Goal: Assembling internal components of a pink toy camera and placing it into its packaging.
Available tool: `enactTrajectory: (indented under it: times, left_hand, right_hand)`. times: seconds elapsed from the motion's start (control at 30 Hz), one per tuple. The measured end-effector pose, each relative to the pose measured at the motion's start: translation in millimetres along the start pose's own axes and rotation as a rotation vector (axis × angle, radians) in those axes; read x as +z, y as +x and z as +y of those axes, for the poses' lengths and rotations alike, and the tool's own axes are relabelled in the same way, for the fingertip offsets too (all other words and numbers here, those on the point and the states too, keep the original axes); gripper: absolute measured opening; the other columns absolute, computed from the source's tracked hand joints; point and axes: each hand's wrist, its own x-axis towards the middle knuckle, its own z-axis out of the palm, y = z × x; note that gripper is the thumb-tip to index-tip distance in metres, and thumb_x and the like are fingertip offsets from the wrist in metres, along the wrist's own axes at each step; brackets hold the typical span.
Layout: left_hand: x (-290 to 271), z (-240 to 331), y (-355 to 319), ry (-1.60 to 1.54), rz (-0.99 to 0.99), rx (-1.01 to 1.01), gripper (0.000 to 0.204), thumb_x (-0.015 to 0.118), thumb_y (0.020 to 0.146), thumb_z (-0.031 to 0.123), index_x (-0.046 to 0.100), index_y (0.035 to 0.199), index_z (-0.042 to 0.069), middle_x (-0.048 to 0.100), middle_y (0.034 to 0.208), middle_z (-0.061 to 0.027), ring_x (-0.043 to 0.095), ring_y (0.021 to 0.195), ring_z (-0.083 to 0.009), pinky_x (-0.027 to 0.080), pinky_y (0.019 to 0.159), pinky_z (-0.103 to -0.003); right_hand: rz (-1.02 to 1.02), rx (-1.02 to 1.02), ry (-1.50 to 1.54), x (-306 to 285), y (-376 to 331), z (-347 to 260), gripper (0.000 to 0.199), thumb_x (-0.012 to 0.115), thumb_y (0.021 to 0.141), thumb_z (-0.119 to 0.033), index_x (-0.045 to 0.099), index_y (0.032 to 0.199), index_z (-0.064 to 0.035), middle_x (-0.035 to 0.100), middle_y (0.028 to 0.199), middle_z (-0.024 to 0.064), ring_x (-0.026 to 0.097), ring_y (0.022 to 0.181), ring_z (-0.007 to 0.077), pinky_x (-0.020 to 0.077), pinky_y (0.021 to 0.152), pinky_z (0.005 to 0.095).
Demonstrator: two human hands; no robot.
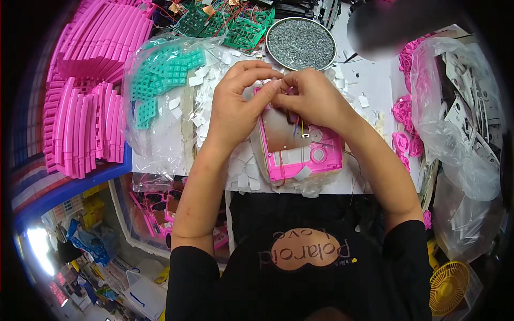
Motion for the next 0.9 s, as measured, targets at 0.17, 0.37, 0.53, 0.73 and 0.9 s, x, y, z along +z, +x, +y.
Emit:
enactTrajectory:
  times: [0.17,0.37,0.53,0.73,0.9]
  left_hand:
    - [3.5,25.4,-24.2,0.237,0.189,0.309,0.025,0.065,0.077,-0.002,0.069,0.101,0.002,0.066,0.104,-0.0139,0.065,0.099,-0.0311,0.050,0.088,-0.040]
    - [24.0,26.9,-47.2,0.199,-0.097,0.312,0.041,0.073,0.071,0.005,0.062,0.110,0.006,0.064,0.110,-0.0134,0.062,0.098,-0.0329,0.047,0.087,-0.042]
    - [24.6,12.7,-41.8,0.301,-0.191,0.421,0.024,0.077,0.076,0.004,0.067,0.098,0.005,0.070,0.102,-0.0104,0.066,0.091,-0.0295,0.048,0.082,-0.039]
    - [3.5,8.7,-46.4,0.373,-0.043,0.331,0.018,0.076,0.078,0.005,0.066,0.092,0.007,0.069,0.092,-0.0071,0.064,0.084,-0.0270,0.047,0.079,-0.039]
    - [-0.1,15.5,-45.4,0.354,0.198,0.266,0.017,0.072,0.079,-0.001,0.066,0.094,0.002,0.066,0.086,-0.0099,0.058,0.074,-0.0231,0.048,0.073,-0.034]
  right_hand:
    - [-0.020,0.153,0.115,-2.3,-2.2,-8.3,0.020,0.063,0.087,-0.015,0.067,0.081,0.0034,0.070,0.068,0.0151,0.067,0.050,0.0194,0.0535,0.048,0.0348]
    - [0.118,0.187,0.444,-1.2,-13.3,-0.4,0.020,0.061,0.088,-0.016,0.066,0.090,0.0032,0.069,0.068,0.0152,0.068,0.053,0.0198,0.0534,0.049,0.0345]
    - [0.368,-0.192,-0.092,-5.0,-16.2,5.9,0.020,0.066,0.084,-0.016,0.066,0.091,0.0028,0.068,0.067,0.0147,0.071,0.063,0.0242,0.0554,0.061,0.0370]
    - [0.100,0.155,0.448,-9.9,-14.1,-1.7,0.011,0.067,0.091,-0.009,0.064,0.097,0.0000,0.068,0.073,0.0048,0.067,0.060,0.0109,0.0519,0.053,0.0279]
    - [0.323,-0.109,0.037,0.9,-18.4,4.7,0.016,0.066,0.085,-0.010,0.064,0.099,-0.0019,0.069,0.073,0.0125,0.070,0.068,0.0290,0.0561,0.062,0.0396]
